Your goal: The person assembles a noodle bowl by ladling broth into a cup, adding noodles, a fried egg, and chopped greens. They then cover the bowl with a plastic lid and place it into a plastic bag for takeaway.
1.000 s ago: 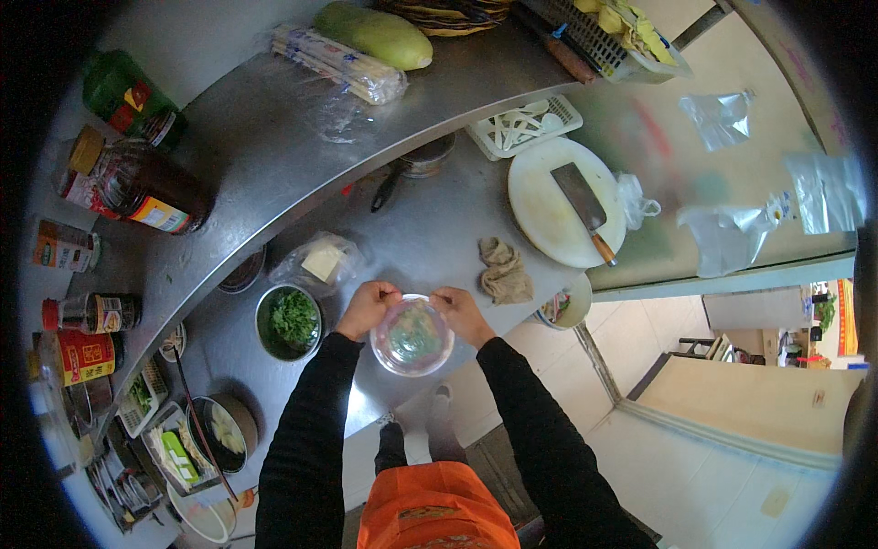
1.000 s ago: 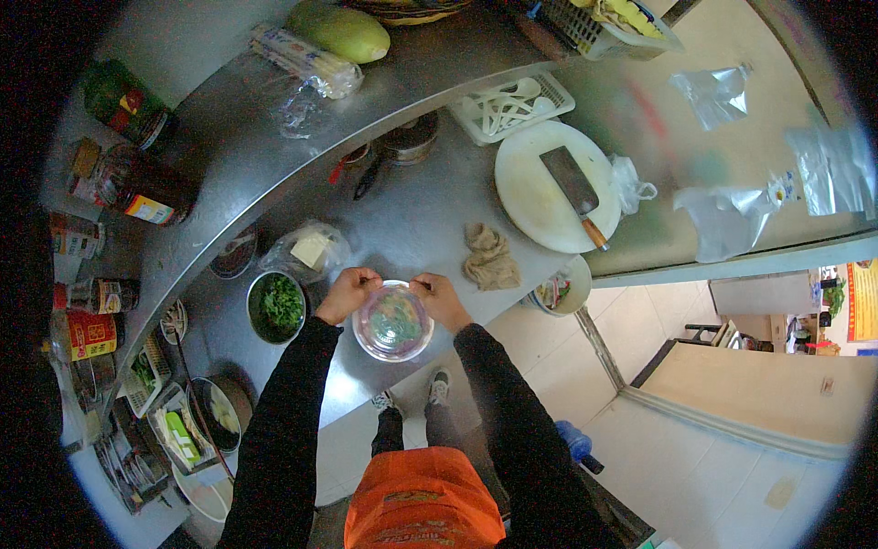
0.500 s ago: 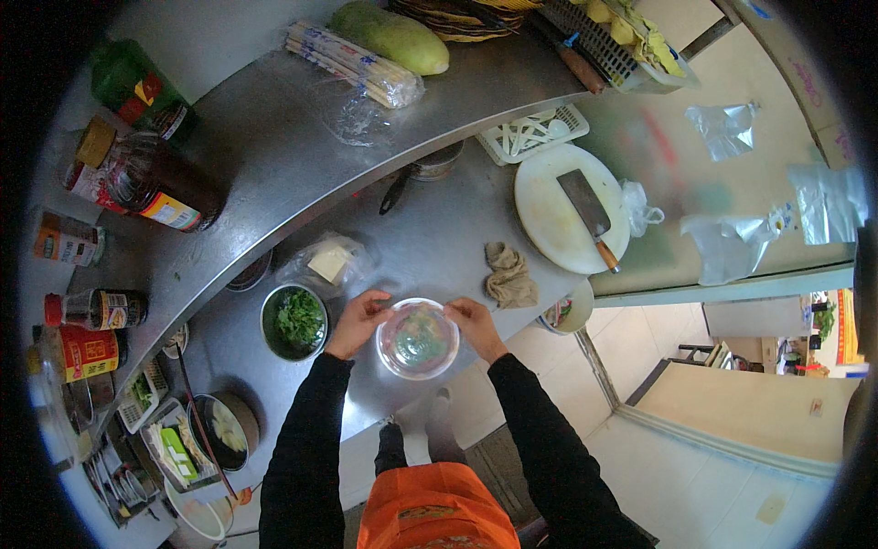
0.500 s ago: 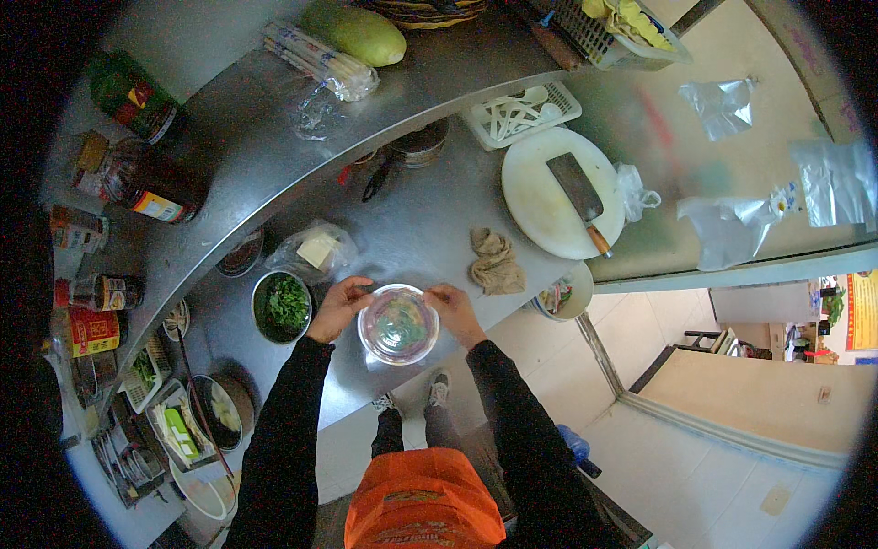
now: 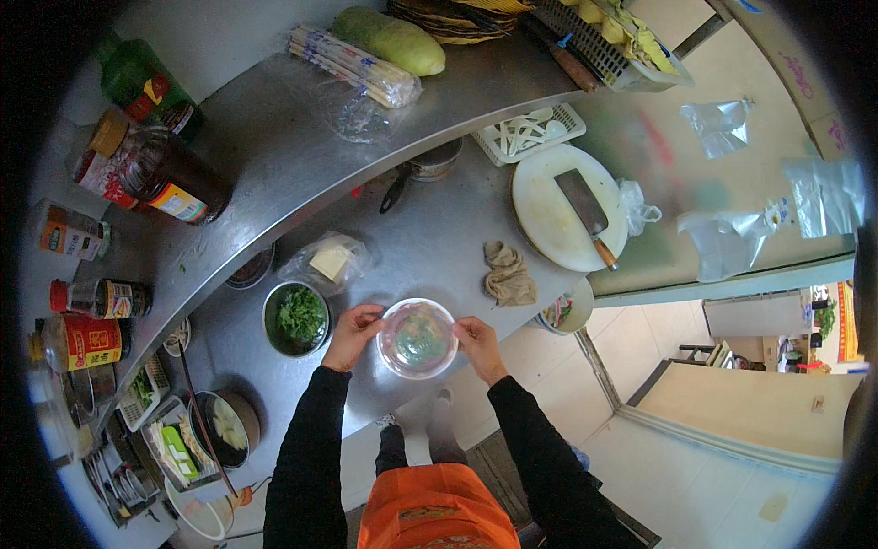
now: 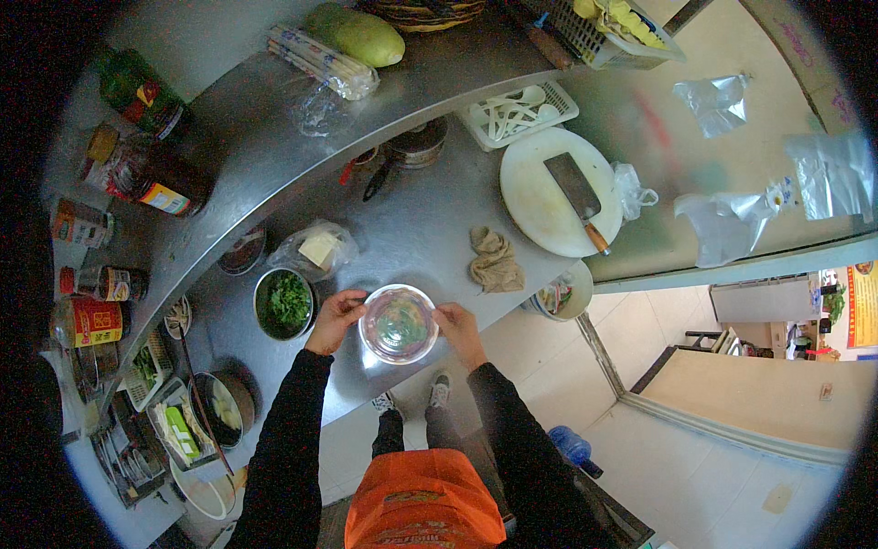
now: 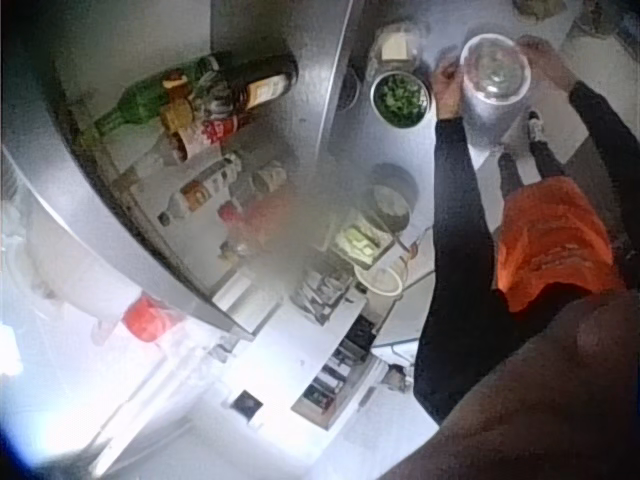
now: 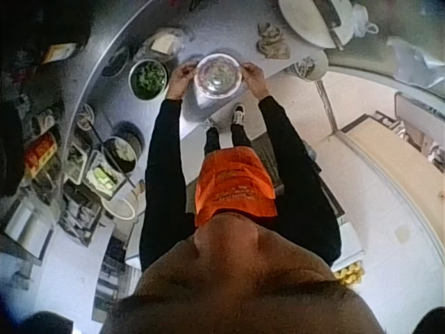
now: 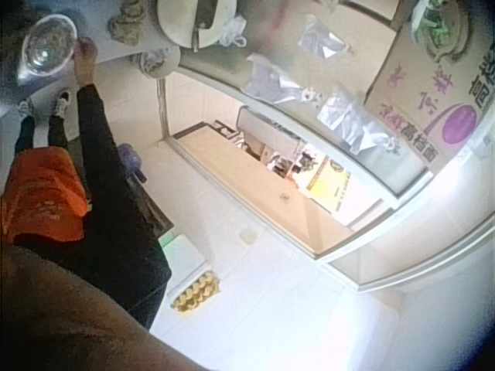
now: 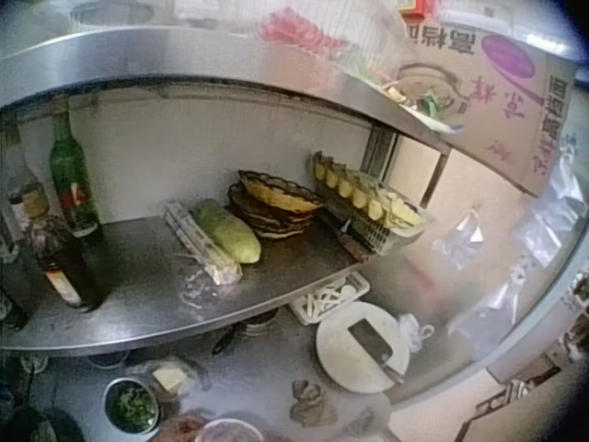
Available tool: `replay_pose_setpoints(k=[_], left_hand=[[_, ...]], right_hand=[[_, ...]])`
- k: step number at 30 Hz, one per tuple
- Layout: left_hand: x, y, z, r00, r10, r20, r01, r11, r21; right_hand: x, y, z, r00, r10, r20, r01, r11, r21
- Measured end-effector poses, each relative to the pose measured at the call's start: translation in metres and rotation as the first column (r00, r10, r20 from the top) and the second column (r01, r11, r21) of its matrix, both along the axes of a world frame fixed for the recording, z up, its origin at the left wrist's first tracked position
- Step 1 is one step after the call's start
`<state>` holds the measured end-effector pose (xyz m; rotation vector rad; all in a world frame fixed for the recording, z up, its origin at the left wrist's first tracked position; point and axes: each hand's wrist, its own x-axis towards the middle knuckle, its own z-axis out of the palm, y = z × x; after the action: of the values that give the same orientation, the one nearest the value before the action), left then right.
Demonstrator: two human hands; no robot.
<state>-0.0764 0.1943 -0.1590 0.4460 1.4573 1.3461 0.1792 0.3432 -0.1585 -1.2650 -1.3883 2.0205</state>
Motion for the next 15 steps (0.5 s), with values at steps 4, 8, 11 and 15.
replay_pose_setpoints(k=[4, 8, 11, 15], left_hand=[[0.009, -0.004, -0.004, 0.995, 0.101, 0.011, -0.101, 0.993, 0.057], [0.019, -0.022, -0.005, 0.978, 0.2, 0.057, -0.204, 0.977, 0.059], [0.03, -0.045, -0.004, 0.957, 0.215, 0.196, -0.233, 0.97, 0.074], [0.044, -0.048, -0.01, 0.924, 0.252, 0.289, -0.296, 0.947, 0.122]], right_hand=[[0.006, -0.004, -0.004, 0.999, 0.011, -0.032, -0.011, 1.0, 0.013], [0.011, -0.012, -0.001, 0.998, -0.024, -0.057, 0.025, 1.0, 0.012], [0.018, -0.027, 0.004, 0.993, -0.094, -0.076, 0.085, 0.99, -0.109], [0.021, -0.034, 0.006, 0.993, -0.082, -0.091, 0.068, 0.988, -0.141]])
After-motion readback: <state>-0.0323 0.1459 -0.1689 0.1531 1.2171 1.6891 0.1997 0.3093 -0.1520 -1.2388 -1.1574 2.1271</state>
